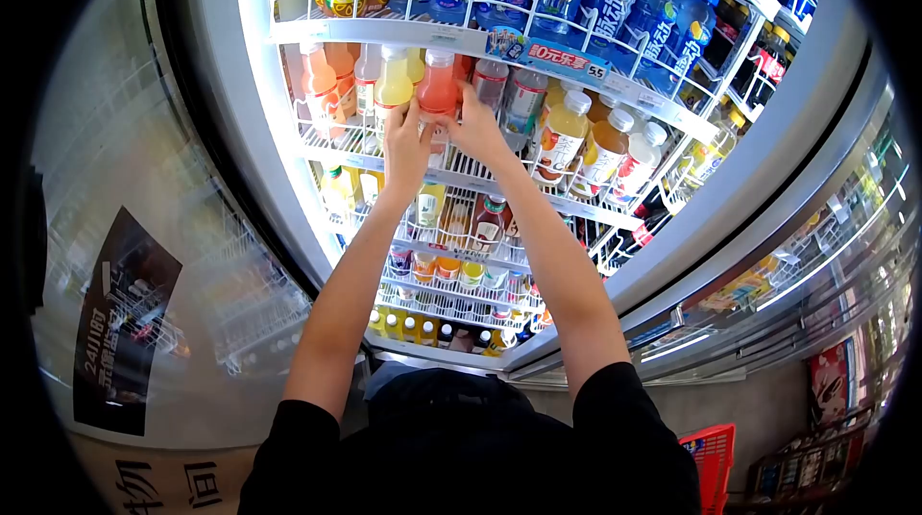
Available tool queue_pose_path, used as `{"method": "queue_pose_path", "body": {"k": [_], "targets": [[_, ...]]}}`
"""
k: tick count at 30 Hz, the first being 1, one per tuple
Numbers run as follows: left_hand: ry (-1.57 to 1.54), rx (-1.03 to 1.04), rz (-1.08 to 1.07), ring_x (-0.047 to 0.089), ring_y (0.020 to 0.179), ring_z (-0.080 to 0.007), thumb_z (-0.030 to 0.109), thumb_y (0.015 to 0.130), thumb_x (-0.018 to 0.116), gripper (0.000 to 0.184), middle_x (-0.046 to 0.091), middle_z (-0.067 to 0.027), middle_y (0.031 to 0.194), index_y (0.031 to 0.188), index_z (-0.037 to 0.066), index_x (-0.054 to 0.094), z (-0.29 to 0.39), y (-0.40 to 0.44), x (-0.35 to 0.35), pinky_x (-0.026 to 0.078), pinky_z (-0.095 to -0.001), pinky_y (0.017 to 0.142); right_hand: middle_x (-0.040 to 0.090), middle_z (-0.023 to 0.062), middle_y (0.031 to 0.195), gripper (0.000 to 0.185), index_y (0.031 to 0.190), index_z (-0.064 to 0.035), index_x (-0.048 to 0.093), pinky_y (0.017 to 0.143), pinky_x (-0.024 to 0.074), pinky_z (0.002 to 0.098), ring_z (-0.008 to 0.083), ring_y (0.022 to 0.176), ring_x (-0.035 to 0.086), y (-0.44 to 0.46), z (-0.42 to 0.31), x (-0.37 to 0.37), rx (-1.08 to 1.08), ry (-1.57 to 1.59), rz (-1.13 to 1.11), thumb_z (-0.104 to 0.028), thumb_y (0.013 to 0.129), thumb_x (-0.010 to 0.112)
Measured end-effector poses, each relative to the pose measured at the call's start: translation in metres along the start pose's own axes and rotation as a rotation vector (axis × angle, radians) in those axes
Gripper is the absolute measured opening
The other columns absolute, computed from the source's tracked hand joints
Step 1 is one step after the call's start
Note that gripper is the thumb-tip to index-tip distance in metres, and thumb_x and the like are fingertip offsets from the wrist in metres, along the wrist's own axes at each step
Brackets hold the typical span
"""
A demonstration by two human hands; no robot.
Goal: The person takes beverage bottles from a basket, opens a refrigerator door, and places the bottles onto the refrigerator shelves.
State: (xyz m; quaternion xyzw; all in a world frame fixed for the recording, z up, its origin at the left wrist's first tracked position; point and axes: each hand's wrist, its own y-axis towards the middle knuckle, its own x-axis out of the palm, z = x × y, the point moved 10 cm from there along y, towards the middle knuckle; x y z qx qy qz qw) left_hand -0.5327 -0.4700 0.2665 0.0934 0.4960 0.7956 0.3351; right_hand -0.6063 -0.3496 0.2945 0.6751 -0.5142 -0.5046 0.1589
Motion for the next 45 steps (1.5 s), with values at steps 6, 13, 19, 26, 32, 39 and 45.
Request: {"method": "queue_pose_path", "body": {"k": [6,13,19,26,32,39,45], "targets": [[-0.033,0.000,-0.090,0.059,0.107,-0.0382,0.001,0.085,0.065,0.057,0.063,-0.0204,0.116,0.139,-0.002,0.049,0.001,-0.001,-0.002,0.048,-0.0427,0.091,0.069,0.0268,0.095,0.066,0.133,0.0047,0.042,0.081,0.0544,0.0448,0.0433,0.093,0.068,-0.001,0.014,0.001,0.255,-0.174,-0.052,-0.022,0.082,0.074],[-0.153,-0.018,-0.111,0.063,0.099,-0.0352,0.004,0.087,0.064,0.058,0.061,-0.0204,0.116,0.141,-0.004,0.045,0.021,-0.022,-0.034,0.051,-0.0400,0.085,0.059,0.0275,0.127,0.071,0.142,0.0027,0.040,0.099,0.0480,0.0428,0.0394,0.116,0.060,-0.028,-0.014,-0.005,0.231,-0.109,0.041,-0.022,0.084,0.072],[-0.151,-0.182,-0.067,0.065,0.108,-0.0275,0.013,0.084,0.076,0.069,0.062,-0.0191,0.121,0.144,0.002,0.045,0.021,-0.059,-0.056,0.055,-0.0351,0.090,0.059,0.0246,0.128,0.055,0.138,0.0031,0.048,0.097,0.0496,0.0413,0.0371,0.115,0.061,-0.082,-0.059,-0.012,0.063,-0.017,0.195,-0.008,0.087,0.066],[-0.180,-0.408,-0.183,0.064,0.107,-0.0230,0.012,0.083,0.077,0.072,0.061,-0.0170,0.125,0.146,0.006,0.043,0.042,-0.126,-0.057,0.053,-0.0341,0.093,0.061,0.0150,0.122,0.039,0.132,0.0038,0.051,0.098,0.0490,0.0298,0.0193,0.111,0.061,-0.169,-0.020,-0.020,0.419,0.546,0.237,-0.007,0.096,0.060],[-0.257,-0.589,-0.205,0.063,0.104,-0.0213,0.010,0.082,0.078,0.075,0.057,-0.0140,0.125,0.147,0.007,0.041,0.074,-0.212,-0.058,0.053,-0.0333,0.088,0.061,0.0140,0.121,0.041,0.133,0.0037,0.050,0.094,0.0501,0.0292,0.0176,0.107,0.062,-0.244,-0.016,-0.050,0.565,0.621,0.220,-0.013,0.097,0.060],[-0.404,-0.629,-0.328,0.063,0.100,-0.0197,0.008,0.079,0.080,0.077,0.057,-0.0123,0.128,0.146,0.007,0.042,0.129,-0.269,-0.037,0.053,-0.0306,0.084,0.058,0.0155,0.125,0.046,0.137,0.0014,0.048,0.096,0.0502,0.0315,0.0202,0.116,0.057,-0.327,-0.040,-0.091,0.648,0.757,0.239,-0.013,0.096,0.063],[-0.505,-0.585,-0.428,0.063,0.101,-0.0182,0.012,0.080,0.080,0.076,0.057,-0.0117,0.127,0.146,0.007,0.043,0.170,-0.281,-0.019,0.052,-0.0304,0.084,0.056,0.0155,0.126,0.050,0.139,-0.0008,0.046,0.094,0.0503,0.0322,0.0202,0.115,0.057,-0.405,-0.056,-0.152,0.723,0.650,0.302,-0.009,0.094,0.065]]}}
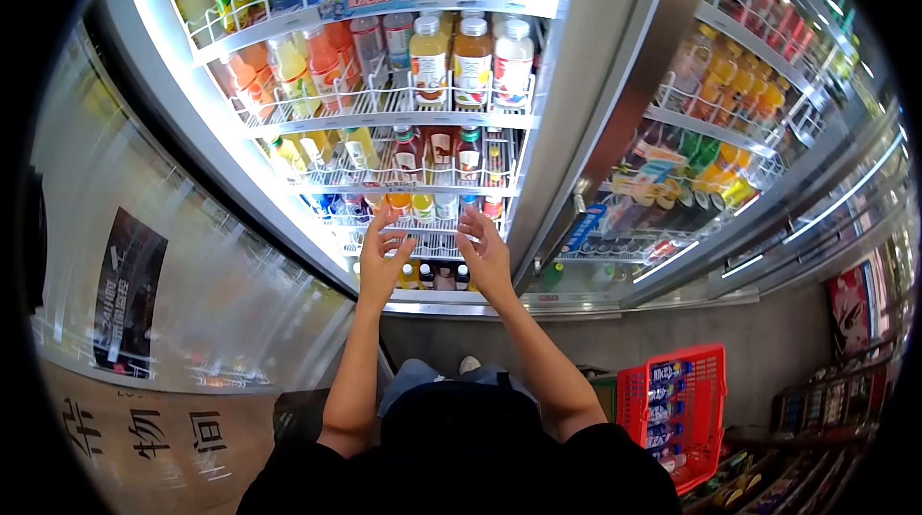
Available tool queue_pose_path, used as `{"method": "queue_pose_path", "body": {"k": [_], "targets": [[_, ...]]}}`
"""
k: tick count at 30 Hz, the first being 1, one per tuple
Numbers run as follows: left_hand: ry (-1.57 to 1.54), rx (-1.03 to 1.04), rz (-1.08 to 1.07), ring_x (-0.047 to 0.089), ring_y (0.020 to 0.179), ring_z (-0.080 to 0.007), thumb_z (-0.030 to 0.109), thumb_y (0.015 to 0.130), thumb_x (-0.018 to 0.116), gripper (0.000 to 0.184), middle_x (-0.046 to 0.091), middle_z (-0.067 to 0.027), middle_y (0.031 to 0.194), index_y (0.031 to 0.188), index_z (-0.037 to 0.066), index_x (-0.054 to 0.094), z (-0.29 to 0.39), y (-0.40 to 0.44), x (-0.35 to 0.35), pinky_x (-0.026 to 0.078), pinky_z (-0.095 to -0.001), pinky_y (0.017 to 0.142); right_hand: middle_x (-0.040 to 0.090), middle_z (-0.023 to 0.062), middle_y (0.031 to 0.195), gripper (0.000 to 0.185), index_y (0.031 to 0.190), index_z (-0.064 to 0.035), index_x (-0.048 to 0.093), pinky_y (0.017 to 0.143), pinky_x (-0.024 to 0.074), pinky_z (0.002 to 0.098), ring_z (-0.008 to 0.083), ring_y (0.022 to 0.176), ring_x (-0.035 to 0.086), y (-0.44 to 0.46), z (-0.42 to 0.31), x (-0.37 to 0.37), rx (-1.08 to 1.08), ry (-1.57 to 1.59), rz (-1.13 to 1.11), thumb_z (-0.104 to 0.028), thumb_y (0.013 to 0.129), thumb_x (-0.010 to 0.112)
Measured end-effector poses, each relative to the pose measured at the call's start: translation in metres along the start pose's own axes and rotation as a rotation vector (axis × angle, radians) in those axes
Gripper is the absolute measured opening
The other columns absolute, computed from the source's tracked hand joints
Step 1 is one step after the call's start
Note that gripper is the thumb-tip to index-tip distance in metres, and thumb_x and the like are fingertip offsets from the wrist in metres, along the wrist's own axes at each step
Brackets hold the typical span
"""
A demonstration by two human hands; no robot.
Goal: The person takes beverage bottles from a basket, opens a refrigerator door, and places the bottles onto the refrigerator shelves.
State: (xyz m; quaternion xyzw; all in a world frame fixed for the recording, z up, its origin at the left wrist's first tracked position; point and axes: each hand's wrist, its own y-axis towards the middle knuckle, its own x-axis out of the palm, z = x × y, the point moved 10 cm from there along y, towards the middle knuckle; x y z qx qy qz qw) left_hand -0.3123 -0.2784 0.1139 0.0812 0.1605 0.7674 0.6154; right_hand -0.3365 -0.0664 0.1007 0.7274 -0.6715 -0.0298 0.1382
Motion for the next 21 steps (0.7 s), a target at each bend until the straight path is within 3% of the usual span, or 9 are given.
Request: {"method": "queue_pose_path", "body": {"k": [8,21], "targets": [[-0.086,-0.042,-0.316,0.062,0.099,-0.0165,0.012,0.081,0.079,0.074,0.057,-0.0105,0.128,0.145,0.006,0.044,0.021,-0.071,0.071,0.051,-0.0307,0.084,0.057,0.0148,0.126,0.052,0.142,-0.0019,0.041,0.099,0.0467,0.0322,0.0199,0.114,0.058,-0.113,-0.012,-0.075,-0.028,0.024,0.242,-0.007,0.095,0.062],[-0.376,-0.189,-0.619,0.060,0.100,-0.0161,0.010,0.088,0.073,0.066,0.055,-0.0131,0.130,0.146,0.004,0.042,0.058,-0.203,0.134,0.051,-0.0273,0.083,0.054,0.0141,0.130,0.050,0.140,-0.0016,0.043,0.098,0.0458,0.0310,0.0188,0.114,0.055,-0.320,-0.091,-0.170,-0.083,-0.075,0.743,-0.009,0.095,0.063]]}}
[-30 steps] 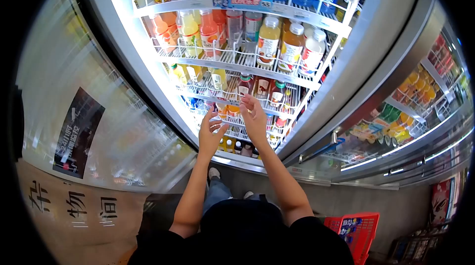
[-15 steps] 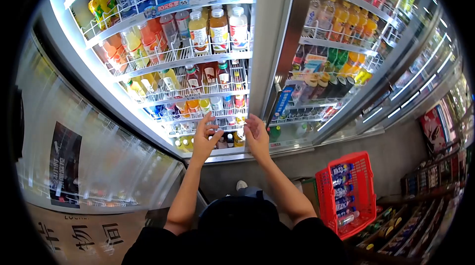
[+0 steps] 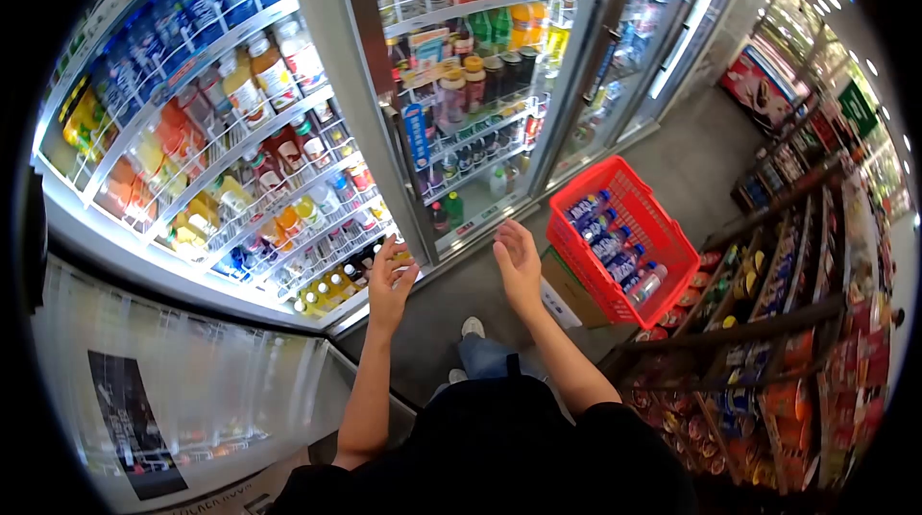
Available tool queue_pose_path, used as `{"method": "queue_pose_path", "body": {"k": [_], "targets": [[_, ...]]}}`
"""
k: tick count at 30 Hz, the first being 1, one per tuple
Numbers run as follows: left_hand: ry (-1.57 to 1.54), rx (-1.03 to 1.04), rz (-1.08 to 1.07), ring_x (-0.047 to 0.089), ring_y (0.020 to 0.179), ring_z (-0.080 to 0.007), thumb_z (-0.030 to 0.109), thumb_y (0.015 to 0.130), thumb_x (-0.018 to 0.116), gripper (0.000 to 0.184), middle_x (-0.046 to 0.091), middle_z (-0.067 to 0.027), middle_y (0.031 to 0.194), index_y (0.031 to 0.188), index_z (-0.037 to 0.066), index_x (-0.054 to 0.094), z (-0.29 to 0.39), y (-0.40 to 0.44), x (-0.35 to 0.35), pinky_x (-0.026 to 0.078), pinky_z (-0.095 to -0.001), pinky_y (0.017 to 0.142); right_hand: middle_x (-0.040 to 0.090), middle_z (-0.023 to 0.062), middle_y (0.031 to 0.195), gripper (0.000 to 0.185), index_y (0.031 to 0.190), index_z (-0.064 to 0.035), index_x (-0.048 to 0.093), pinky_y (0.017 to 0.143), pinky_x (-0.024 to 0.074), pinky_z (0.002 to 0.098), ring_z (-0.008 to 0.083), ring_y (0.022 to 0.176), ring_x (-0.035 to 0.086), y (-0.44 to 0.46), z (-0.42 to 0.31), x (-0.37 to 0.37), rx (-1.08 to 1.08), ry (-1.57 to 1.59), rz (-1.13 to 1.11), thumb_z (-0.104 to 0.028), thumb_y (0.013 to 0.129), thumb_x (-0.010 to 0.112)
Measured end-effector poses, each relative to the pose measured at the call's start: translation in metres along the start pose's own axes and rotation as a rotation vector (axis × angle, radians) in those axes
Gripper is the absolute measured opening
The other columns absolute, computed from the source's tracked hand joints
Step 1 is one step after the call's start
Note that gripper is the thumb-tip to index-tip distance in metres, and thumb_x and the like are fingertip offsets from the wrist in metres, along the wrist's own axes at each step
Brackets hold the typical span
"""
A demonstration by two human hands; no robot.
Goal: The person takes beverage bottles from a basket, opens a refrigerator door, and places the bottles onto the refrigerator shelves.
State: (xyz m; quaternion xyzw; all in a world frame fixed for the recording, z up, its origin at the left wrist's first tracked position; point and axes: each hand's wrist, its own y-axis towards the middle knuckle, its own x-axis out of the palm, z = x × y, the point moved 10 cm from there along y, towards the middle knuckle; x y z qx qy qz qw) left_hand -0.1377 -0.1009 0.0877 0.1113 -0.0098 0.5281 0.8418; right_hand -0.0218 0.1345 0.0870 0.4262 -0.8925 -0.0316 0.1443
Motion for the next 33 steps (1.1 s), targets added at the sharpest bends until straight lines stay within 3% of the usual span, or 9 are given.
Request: {"method": "queue_pose_path", "body": {"k": [9,13,14,23,24,26,33], "targets": [[-0.022,-0.071,-0.212,0.059,0.100,-0.0148,0.009,0.090,0.070,0.061,0.057,-0.0127,0.127,0.145,0.004,0.044,-0.015,0.003,0.109,0.049,-0.0268,0.085,0.055,0.0123,0.130,0.046,0.139,-0.0002,0.046,0.098,0.0461,0.0306,0.0187,0.116,0.056,-0.029,-0.026,-0.146,-0.042,-0.129,0.268,-0.015,0.098,0.060],[-0.022,-0.115,-0.275,0.059,0.099,-0.0138,0.010,0.092,0.068,0.056,0.058,-0.0128,0.124,0.144,0.004,0.046,-0.041,0.007,0.165,0.049,-0.0272,0.086,0.055,0.0153,0.131,0.047,0.139,0.0008,0.044,0.102,0.0436,0.0322,0.0207,0.119,0.054,-0.026,-0.039,-0.183,-0.029,-0.059,0.322,-0.013,0.097,0.062],[-0.019,-0.135,-0.327,0.056,0.098,-0.0097,0.012,0.094,0.067,0.056,0.058,-0.0079,0.122,0.144,0.005,0.044,-0.049,0.008,0.182,0.046,-0.0231,0.088,0.055,0.0155,0.131,0.047,0.139,0.0008,0.044,0.102,0.0437,0.0328,0.0214,0.120,0.054,-0.025,-0.045,-0.193,-0.026,-0.104,0.334,-0.013,0.098,0.061],[0.043,-0.160,-0.523,0.058,0.103,-0.0101,0.010,0.096,0.064,0.049,0.060,-0.0088,0.121,0.141,0.003,0.048,-0.063,0.012,0.322,0.046,-0.0241,0.090,0.057,0.0162,0.130,0.046,0.137,0.0006,0.046,0.102,0.0443,0.0347,0.0224,0.120,0.055,-0.032,-0.040,-0.321,0.024,-0.122,0.468,-0.016,0.098,0.062],[0.042,-0.140,-0.524,0.060,0.100,-0.0120,0.011,0.095,0.064,0.047,0.062,-0.0096,0.118,0.139,0.003,0.051,-0.067,0.013,0.335,0.048,-0.0259,0.088,0.056,0.0130,0.131,0.046,0.138,-0.0026,0.048,0.097,0.0468,0.0329,0.0207,0.120,0.056,-0.035,-0.038,-0.335,0.009,-0.137,0.495,-0.021,0.098,0.062],[0.040,-0.128,-0.535,0.063,0.098,-0.0139,0.012,0.094,0.065,0.045,0.064,-0.0104,0.116,0.137,0.004,0.053,-0.077,0.012,0.361,0.050,-0.0277,0.086,0.056,0.0133,0.132,0.046,0.138,-0.0026,0.048,0.098,0.0465,0.0330,0.0210,0.121,0.055,-0.042,-0.031,-0.363,0.016,-0.138,0.531,-0.021,0.098,0.062],[0.019,-0.213,-0.714,0.060,0.093,-0.0090,0.015,0.097,0.063,0.041,0.065,-0.0064,0.112,0.135,0.004,0.055,-0.126,-0.005,0.471,0.049,-0.0232,0.082,0.050,0.0154,0.141,0.049,0.142,-0.0036,0.043,0.103,0.0446,0.0364,0.0238,0.128,0.052,-0.060,-0.032,-0.436,0.095,-0.043,0.632,-0.028,0.101,0.054]]}}
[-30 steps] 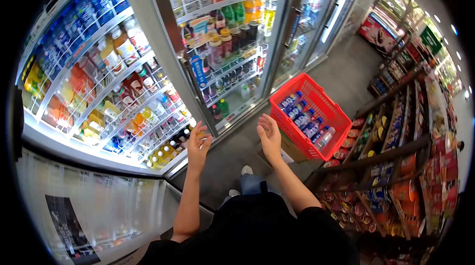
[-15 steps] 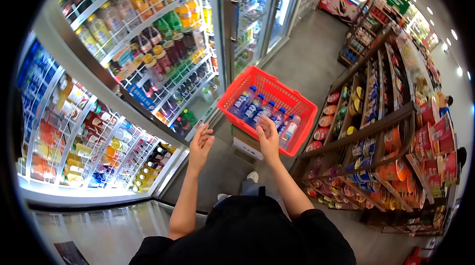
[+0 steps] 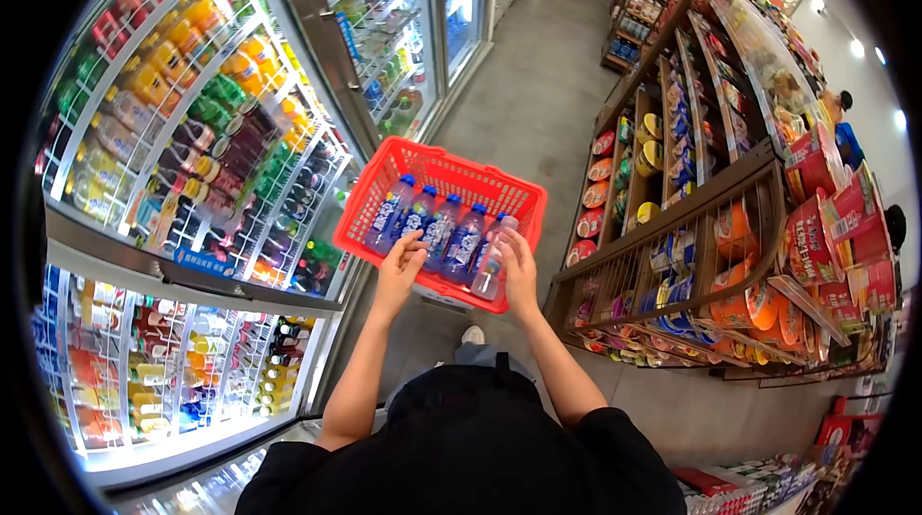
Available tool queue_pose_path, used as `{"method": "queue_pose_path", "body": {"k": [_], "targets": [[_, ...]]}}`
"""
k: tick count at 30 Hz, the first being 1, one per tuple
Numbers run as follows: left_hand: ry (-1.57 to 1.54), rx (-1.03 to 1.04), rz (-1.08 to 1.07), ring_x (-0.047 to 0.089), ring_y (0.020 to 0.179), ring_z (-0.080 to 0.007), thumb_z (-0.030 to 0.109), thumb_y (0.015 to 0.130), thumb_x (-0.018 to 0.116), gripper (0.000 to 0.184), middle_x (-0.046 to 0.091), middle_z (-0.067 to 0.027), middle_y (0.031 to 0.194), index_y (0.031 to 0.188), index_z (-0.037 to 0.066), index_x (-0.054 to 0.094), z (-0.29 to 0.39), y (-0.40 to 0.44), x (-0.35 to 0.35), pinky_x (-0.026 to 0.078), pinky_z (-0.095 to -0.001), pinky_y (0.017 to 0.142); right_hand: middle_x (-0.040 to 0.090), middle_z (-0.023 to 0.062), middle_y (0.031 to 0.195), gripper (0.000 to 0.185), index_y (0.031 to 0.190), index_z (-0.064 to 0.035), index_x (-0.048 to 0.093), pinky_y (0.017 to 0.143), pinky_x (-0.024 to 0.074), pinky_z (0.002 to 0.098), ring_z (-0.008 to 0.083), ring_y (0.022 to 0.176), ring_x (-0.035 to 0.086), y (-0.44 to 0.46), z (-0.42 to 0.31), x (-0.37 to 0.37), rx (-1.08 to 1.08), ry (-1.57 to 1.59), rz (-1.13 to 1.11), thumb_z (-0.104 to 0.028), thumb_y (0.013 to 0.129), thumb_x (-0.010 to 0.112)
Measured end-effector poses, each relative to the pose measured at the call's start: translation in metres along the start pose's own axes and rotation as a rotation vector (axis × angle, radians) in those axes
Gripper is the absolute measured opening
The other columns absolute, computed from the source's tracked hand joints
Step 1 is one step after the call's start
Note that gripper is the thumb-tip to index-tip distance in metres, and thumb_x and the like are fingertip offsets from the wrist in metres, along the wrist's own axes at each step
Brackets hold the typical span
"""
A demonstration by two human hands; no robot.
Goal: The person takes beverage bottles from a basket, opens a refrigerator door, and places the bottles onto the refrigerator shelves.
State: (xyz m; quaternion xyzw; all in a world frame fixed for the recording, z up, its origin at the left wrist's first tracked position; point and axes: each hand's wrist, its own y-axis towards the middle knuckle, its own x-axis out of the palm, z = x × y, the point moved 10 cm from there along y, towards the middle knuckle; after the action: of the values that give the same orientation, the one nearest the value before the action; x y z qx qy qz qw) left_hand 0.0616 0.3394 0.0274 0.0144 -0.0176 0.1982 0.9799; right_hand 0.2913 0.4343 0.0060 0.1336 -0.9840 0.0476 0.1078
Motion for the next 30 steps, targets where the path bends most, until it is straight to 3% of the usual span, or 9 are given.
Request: {"method": "queue_pose_path", "body": {"k": [6,10,16,25,28,30], "targets": [[0.060,-0.155,-0.191,0.060,0.090,-0.0091,0.014,0.095,0.064,0.038,0.065,-0.0063,0.106,0.132,0.005,0.057,-0.064,0.026,0.080,0.050,-0.0241,0.079,0.041,0.0192,0.150,0.058,0.149,-0.0035,0.035,0.114,0.0342,0.0407,0.0283,0.137,0.043,0.013,0.033,-0.026,0.186,0.179,0.033,-0.042,0.105,0.040],[0.223,-0.285,-0.293,0.065,0.091,-0.0170,0.019,0.091,0.067,0.050,0.065,-0.0142,0.112,0.136,0.005,0.052,-0.108,0.033,0.109,0.054,-0.0315,0.079,0.036,0.0216,0.153,0.067,0.152,-0.0040,0.029,0.116,0.0310,0.0407,0.0295,0.141,0.038,0.014,0.043,-0.037,0.198,0.248,0.090,-0.050,0.104,0.033],[0.620,-0.345,-0.546,0.060,0.115,-0.0410,0.034,0.077,0.076,0.078,0.062,-0.0290,0.122,0.138,-0.004,0.044,-0.165,0.059,0.140,0.048,-0.0454,0.097,0.036,0.0223,0.152,0.070,0.152,-0.0032,0.027,0.116,0.0324,0.0398,0.0289,0.139,0.041,0.010,0.047,-0.046,0.176,0.342,0.194,-0.055,0.104,0.028],[0.761,-0.405,-0.696,0.062,0.110,-0.0436,0.043,0.072,0.080,0.091,0.062,-0.0318,0.118,0.135,-0.007,0.038,-0.210,0.071,0.161,0.051,-0.0458,0.093,0.041,0.0226,0.148,0.069,0.148,0.0012,0.033,0.116,0.0332,0.0394,0.0290,0.139,0.042,0.008,0.050,-0.045,0.106,0.330,0.273,-0.053,0.106,0.024],[0.724,-0.380,-0.715,0.063,0.111,-0.0412,0.043,0.071,0.081,0.089,0.063,-0.0299,0.118,0.134,-0.007,0.041,-0.210,0.079,0.160,0.051,-0.0437,0.093,0.043,0.0223,0.147,0.065,0.146,0.0029,0.035,0.115,0.0357,0.0381,0.0287,0.137,0.044,0.008,0.053,-0.048,0.098,0.407,0.291,-0.049,0.107,0.026],[0.646,-0.469,-0.710,0.063,0.112,-0.0383,0.040,0.070,0.082,0.087,0.064,-0.0273,0.119,0.133,-0.007,0.045,-0.207,0.079,0.151,0.051,-0.0417,0.094,0.044,0.0219,0.146,0.061,0.145,0.0031,0.037,0.114,0.0367,0.0378,0.0285,0.136,0.046,0.008,0.054,-0.049,0.117,0.375,0.299,-0.044,0.107,0.029]]}}
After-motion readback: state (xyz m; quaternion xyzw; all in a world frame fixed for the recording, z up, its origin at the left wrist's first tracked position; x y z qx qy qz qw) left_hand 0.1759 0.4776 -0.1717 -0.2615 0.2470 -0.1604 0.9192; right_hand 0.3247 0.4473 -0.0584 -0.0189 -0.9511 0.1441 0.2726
